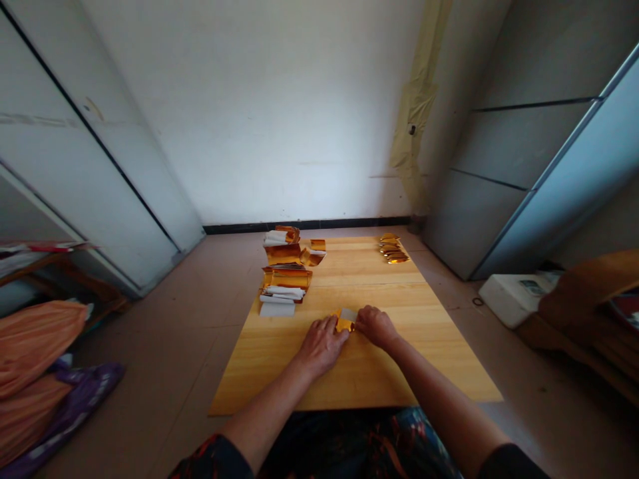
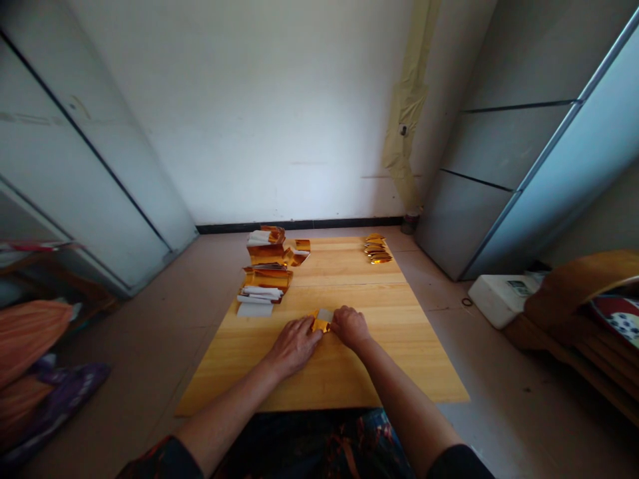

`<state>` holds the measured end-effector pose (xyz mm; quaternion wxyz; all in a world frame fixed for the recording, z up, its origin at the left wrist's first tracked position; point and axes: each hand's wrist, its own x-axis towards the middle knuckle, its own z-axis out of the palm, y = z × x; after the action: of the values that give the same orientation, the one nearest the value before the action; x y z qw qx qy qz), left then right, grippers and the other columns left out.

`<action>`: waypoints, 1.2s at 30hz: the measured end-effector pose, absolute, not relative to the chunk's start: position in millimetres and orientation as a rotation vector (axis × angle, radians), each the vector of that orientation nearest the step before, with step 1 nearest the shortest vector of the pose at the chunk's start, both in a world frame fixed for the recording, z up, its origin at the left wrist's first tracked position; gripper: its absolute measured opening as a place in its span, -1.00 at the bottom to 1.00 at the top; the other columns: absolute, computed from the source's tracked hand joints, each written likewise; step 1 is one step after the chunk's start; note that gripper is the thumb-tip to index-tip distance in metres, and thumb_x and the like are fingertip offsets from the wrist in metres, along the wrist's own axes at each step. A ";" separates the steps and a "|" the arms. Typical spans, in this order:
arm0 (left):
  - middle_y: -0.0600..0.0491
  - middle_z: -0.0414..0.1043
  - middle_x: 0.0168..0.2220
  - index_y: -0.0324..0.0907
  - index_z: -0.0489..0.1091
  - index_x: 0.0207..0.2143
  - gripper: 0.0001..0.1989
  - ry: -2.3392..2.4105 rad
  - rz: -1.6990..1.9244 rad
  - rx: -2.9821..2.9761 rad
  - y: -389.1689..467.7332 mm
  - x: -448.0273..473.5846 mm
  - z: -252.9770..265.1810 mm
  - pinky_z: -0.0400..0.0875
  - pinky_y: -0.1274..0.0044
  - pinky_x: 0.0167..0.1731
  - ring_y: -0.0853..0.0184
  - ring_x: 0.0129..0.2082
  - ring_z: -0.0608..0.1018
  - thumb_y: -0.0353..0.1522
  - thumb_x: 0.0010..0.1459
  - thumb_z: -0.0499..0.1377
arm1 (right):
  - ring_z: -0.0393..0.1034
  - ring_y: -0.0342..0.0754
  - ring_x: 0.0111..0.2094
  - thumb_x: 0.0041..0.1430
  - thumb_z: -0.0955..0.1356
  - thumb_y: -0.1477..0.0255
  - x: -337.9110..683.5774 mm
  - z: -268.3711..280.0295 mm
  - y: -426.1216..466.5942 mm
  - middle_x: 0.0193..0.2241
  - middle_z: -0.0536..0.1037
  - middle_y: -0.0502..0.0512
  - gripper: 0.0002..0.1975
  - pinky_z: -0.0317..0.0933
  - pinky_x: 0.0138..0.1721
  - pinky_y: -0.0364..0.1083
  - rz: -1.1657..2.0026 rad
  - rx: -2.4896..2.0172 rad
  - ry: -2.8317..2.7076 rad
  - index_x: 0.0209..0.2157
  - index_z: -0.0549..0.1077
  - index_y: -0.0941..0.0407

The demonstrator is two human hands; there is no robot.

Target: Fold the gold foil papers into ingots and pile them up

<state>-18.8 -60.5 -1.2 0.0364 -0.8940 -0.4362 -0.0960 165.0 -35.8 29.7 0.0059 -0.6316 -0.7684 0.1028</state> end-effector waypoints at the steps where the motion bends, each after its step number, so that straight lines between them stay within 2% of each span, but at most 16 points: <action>1: -0.09 0.32 0.03 -0.12 0.36 -0.08 -0.75 -1.340 -0.282 -2.742 -60.8 -18.4 -0.7 0.29 0.34 -0.04 0.16 0.01 0.36 -0.38 0.23 -0.01 | 0.37 -0.05 -0.22 0.21 0.26 0.31 164.1 30.0 -36.2 -0.26 0.48 0.15 -0.79 0.10 -0.31 -0.16 0.300 -1.986 -2.413 -0.29 0.44 0.14; 11: -0.12 0.32 0.06 -0.13 0.38 -0.15 -0.80 -1.301 -0.355 -2.705 -63.1 -17.9 -6.4 0.31 0.28 -0.03 0.13 0.06 0.36 -0.36 0.24 0.01 | 0.36 -0.03 -0.16 0.30 0.18 0.34 165.4 25.4 -37.1 -0.22 0.47 0.22 -0.75 0.17 -0.20 -0.15 0.084 -1.832 -2.646 -0.22 0.39 0.17; 15: -0.12 0.30 0.09 -0.10 0.34 -0.02 -0.72 -1.313 -0.348 -2.710 -63.7 -18.1 -9.2 0.30 0.27 0.01 0.13 0.08 0.35 -0.38 0.25 -0.01 | 0.36 -0.06 -0.18 0.31 0.16 0.34 169.9 23.3 -36.8 -0.22 0.46 0.20 -0.75 0.17 -0.19 -0.16 0.065 -1.736 -2.673 -0.22 0.39 0.15; 19: -0.11 0.26 0.12 -0.03 0.23 0.12 -0.63 -1.347 -0.314 -2.712 -65.0 -18.9 -7.7 0.28 0.28 0.03 0.13 0.11 0.34 -0.38 0.27 -0.03 | 0.36 -0.05 -0.18 0.29 0.18 0.34 169.1 25.4 -35.5 -0.22 0.47 0.21 -0.76 0.15 -0.19 -0.17 0.102 -1.761 -2.677 -0.23 0.40 0.17; 23: -0.11 0.26 0.12 0.06 0.26 0.09 -0.63 -1.345 -0.324 -2.715 -66.8 -18.7 -6.1 0.28 0.23 0.01 0.11 0.11 0.33 -0.39 0.26 -0.01 | 0.36 -0.07 -0.21 0.27 0.20 0.34 172.6 26.1 -32.5 -0.25 0.46 0.16 -0.78 0.14 -0.23 -0.18 0.241 -1.739 -2.616 -0.25 0.40 0.15; 29: -0.12 0.24 0.13 0.06 0.28 0.07 -0.65 -1.355 -0.378 -2.735 -67.4 -18.7 -7.8 0.27 0.21 0.02 0.11 0.12 0.32 -0.39 0.25 0.01 | 0.32 -0.18 -0.30 0.17 0.28 0.43 189.0 25.9 -31.7 -0.26 0.39 0.03 -0.90 0.11 -0.30 -0.23 0.519 -1.556 -2.510 -0.30 0.42 0.12; 36: -0.12 0.26 0.10 0.09 0.25 0.10 -0.60 -1.311 -0.360 -2.720 -66.7 -20.4 -7.8 0.30 0.23 0.00 0.12 0.11 0.32 -0.42 0.23 0.04 | 0.31 -0.19 -0.30 0.22 0.22 0.44 187.9 20.3 -31.7 -0.23 0.37 0.05 -0.85 0.12 -0.29 -0.22 0.441 -1.548 -2.521 -0.29 0.41 0.15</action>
<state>-20.4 -66.7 -7.8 0.0501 -0.8934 -0.4306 -0.1184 187.9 -31.7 20.3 0.0751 -0.5160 -0.8405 0.1470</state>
